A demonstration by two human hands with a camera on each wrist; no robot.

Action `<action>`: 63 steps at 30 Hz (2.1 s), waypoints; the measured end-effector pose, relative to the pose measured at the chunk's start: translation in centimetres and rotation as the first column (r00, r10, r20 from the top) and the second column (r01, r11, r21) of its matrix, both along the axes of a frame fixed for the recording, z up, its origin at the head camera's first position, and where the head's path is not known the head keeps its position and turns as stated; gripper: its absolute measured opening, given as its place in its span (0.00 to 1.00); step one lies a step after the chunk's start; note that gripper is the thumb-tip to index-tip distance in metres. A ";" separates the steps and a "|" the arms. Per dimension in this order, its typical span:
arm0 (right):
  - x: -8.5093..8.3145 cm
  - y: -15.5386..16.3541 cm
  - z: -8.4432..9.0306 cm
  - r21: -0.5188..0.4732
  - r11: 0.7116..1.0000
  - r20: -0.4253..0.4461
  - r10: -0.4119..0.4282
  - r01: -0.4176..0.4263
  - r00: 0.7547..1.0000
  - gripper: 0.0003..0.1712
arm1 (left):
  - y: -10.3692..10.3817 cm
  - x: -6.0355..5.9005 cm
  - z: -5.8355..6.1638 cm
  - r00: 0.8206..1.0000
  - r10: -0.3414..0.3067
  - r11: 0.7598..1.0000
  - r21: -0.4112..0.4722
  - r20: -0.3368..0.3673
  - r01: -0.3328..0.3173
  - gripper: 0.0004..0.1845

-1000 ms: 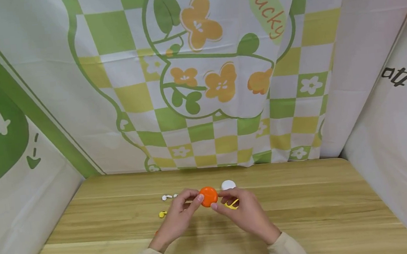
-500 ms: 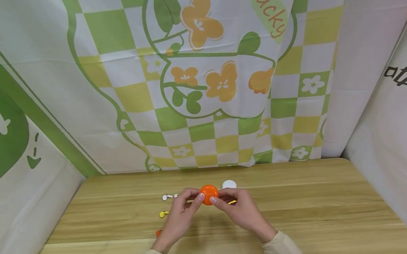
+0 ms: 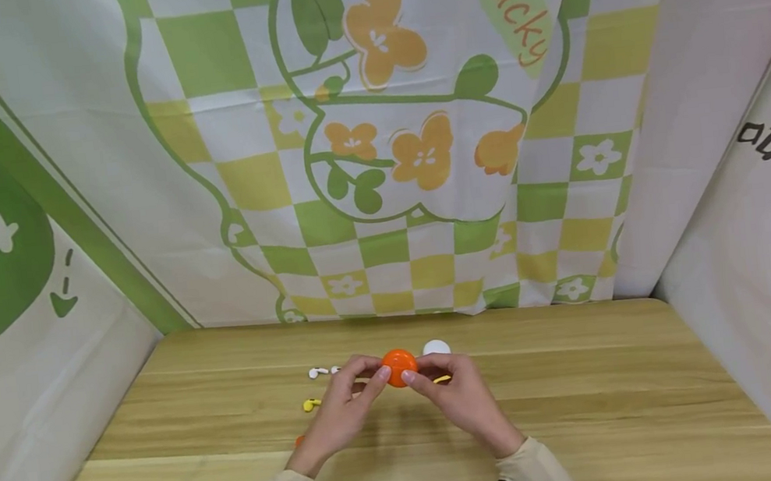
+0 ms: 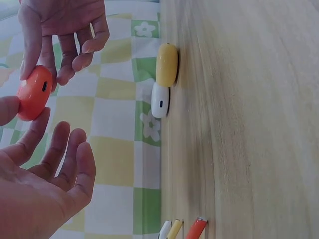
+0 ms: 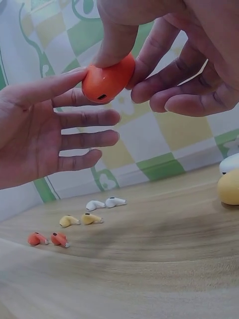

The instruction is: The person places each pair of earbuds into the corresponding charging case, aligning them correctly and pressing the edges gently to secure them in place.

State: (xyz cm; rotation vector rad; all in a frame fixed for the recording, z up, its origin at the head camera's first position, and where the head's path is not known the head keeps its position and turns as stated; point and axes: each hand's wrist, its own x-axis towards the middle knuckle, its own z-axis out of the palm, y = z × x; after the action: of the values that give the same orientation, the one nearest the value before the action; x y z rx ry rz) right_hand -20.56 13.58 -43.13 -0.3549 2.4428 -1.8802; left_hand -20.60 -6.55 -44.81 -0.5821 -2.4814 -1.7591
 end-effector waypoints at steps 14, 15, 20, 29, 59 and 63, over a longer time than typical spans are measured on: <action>-0.1 0.0 -1.0 -0.004 1.000 -0.016 0.014 -0.014 1.000 0.13 | -0.1 -0.1 -0.5 1.000 -0.005 1.000 0.026 0.001 0.005 0.17; -0.1 0.1 -1.1 -0.003 1.000 -0.023 0.021 -0.021 1.000 0.14 | -0.1 -0.1 -0.4 1.000 -0.004 1.000 0.026 -0.004 0.004 0.17; 0.0 0.1 -1.2 0.003 0.998 -0.051 0.056 -0.055 0.997 0.14 | -0.1 -0.2 -0.2 1.000 -0.001 0.999 0.035 -0.029 0.002 0.16; -0.1 0.1 -1.0 0.020 0.995 -0.059 0.099 -0.098 0.993 0.14 | 0.0 -0.1 0.0 0.999 0.016 0.999 0.052 -0.036 -0.015 0.13; -0.4 0.3 -1.3 0.002 0.993 -0.148 0.113 -0.114 0.982 0.11 | 0.7 0.1 0.4 0.991 0.111 0.993 0.059 -0.078 -0.106 0.14; -0.4 0.2 -1.3 -0.005 0.992 -0.157 0.120 -0.123 0.980 0.12 | 0.6 0.1 0.5 0.990 0.117 0.992 0.060 -0.073 -0.112 0.15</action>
State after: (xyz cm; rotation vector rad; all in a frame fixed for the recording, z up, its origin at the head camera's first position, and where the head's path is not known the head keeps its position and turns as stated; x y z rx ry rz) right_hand -20.93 13.77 -44.42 -0.6614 2.4393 -1.8882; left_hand -20.46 -5.91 -44.28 -0.4831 -2.3563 -1.7245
